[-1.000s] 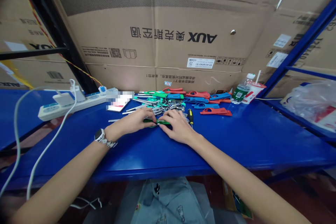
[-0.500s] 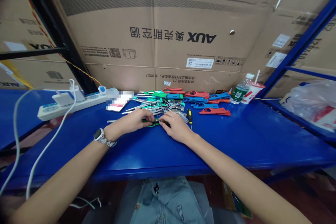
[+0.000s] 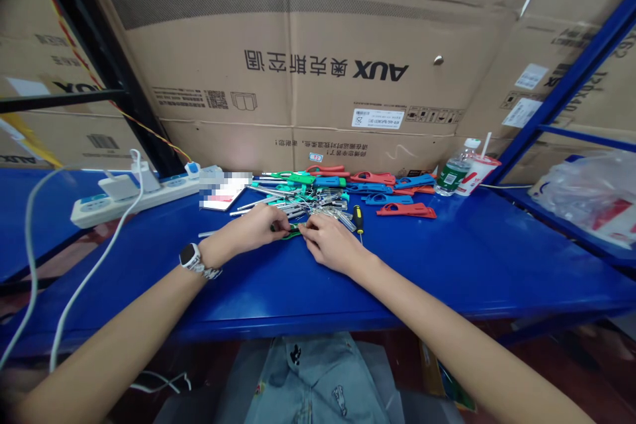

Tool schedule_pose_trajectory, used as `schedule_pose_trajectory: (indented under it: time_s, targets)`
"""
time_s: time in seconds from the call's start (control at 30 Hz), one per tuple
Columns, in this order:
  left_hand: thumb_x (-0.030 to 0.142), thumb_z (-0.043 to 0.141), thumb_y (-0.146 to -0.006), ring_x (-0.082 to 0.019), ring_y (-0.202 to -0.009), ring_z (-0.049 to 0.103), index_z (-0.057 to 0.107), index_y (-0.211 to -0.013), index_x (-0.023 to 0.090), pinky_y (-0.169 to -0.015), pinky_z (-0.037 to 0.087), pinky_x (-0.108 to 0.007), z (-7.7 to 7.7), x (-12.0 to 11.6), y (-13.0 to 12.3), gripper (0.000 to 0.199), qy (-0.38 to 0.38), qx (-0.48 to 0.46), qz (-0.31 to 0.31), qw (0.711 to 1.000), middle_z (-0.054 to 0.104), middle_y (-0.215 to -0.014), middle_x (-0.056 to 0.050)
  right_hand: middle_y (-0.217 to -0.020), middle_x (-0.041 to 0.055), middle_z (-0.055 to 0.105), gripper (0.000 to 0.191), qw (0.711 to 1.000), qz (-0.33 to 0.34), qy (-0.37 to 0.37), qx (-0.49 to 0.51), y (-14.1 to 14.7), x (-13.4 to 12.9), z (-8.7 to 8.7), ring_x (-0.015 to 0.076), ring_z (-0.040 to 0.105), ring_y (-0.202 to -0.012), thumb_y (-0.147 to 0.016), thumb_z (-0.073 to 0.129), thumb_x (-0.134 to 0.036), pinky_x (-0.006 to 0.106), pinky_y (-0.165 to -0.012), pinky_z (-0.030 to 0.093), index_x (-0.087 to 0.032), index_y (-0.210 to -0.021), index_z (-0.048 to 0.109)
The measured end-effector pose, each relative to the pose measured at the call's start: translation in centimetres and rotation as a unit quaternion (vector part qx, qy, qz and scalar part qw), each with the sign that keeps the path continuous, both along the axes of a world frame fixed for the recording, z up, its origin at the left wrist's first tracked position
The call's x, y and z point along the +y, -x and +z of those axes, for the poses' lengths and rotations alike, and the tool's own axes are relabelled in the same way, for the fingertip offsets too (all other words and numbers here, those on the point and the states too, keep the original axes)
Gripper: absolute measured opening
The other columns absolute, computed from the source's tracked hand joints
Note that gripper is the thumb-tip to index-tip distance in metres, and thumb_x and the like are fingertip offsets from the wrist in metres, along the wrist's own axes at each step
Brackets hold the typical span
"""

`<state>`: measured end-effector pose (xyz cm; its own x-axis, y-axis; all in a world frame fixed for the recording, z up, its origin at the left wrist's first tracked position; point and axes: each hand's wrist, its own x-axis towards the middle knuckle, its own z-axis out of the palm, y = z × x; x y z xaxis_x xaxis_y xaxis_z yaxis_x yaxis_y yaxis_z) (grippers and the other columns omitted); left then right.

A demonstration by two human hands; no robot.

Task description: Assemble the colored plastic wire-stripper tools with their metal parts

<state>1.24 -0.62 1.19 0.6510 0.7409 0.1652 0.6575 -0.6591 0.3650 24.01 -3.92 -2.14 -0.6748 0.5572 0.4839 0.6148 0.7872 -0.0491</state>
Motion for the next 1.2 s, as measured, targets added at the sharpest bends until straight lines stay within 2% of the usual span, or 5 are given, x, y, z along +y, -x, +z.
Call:
schedule_pose_trajectory:
  time_s: [0.33,0.53,0.73,0.93,1.2]
  targets:
    - [0.013,0.059,-0.088,-0.019,-0.078,0.064,0.074,-0.083,0.019,-0.073,0.046,-0.029,-0.1,-0.4,0.2,0.017,-0.035,0.008,-0.028,0.999,0.073,-0.082,-0.005,-0.097,0.0126,0.064,0.029,0.999,-0.015,0.031,-0.036,0.1,-0.1,0.9,0.0243,0.059,-0.09,-0.101,0.05,-0.022,0.04,-0.08,0.052,-0.015,-0.113,0.076]
    - [0.018,0.059,-0.094,-0.021,-0.088,0.065,0.074,-0.091,0.018,-0.082,0.049,-0.032,-0.2,-1.0,0.5,0.016,-0.04,-0.011,-0.034,0.999,0.073,-0.091,-0.007,-0.107,0.0149,0.066,0.03,0.998,-0.004,0.044,-0.038,-0.1,-0.3,0.8,0.0268,0.059,-0.099,-0.101,0.051,-0.02,0.044,-0.087,0.052,-0.013,-0.121,0.073]
    - [0.022,0.063,-0.094,-0.018,-0.076,0.064,0.074,-0.09,0.016,-0.072,0.048,-0.03,-0.8,-0.3,0.5,0.013,0.009,-0.037,-0.005,0.999,0.072,-0.082,-0.005,-0.114,0.0128,0.067,0.031,0.997,0.002,0.06,-0.038,-0.1,-0.5,0.8,0.0272,0.058,-0.105,-0.101,0.05,-0.018,0.048,-0.094,0.051,-0.018,-0.122,0.073]
    - [0.025,0.062,-0.095,-0.021,-0.088,0.064,0.075,-0.093,0.019,-0.081,0.048,-0.033,-0.8,-0.5,1.0,0.014,-0.035,-0.022,-0.038,0.998,0.073,-0.091,-0.006,-0.112,0.0143,0.065,0.03,0.997,-0.001,0.076,-0.009,-0.1,-0.5,0.7,0.0277,0.06,-0.108,-0.099,0.053,-0.018,0.05,-0.096,0.052,-0.015,-0.122,0.072]
    - [0.022,0.06,-0.094,-0.02,-0.083,0.06,0.07,-0.082,0.019,-0.077,0.047,-0.032,-1.4,0.1,0.8,0.016,-0.048,-0.012,-0.034,0.998,0.067,-0.083,-0.005,-0.114,0.0136,0.064,0.03,0.996,-0.001,0.091,-0.001,-0.2,-0.6,0.6,0.0268,0.06,-0.111,-0.099,0.053,-0.02,0.049,-0.098,0.051,-0.018,-0.124,0.071]
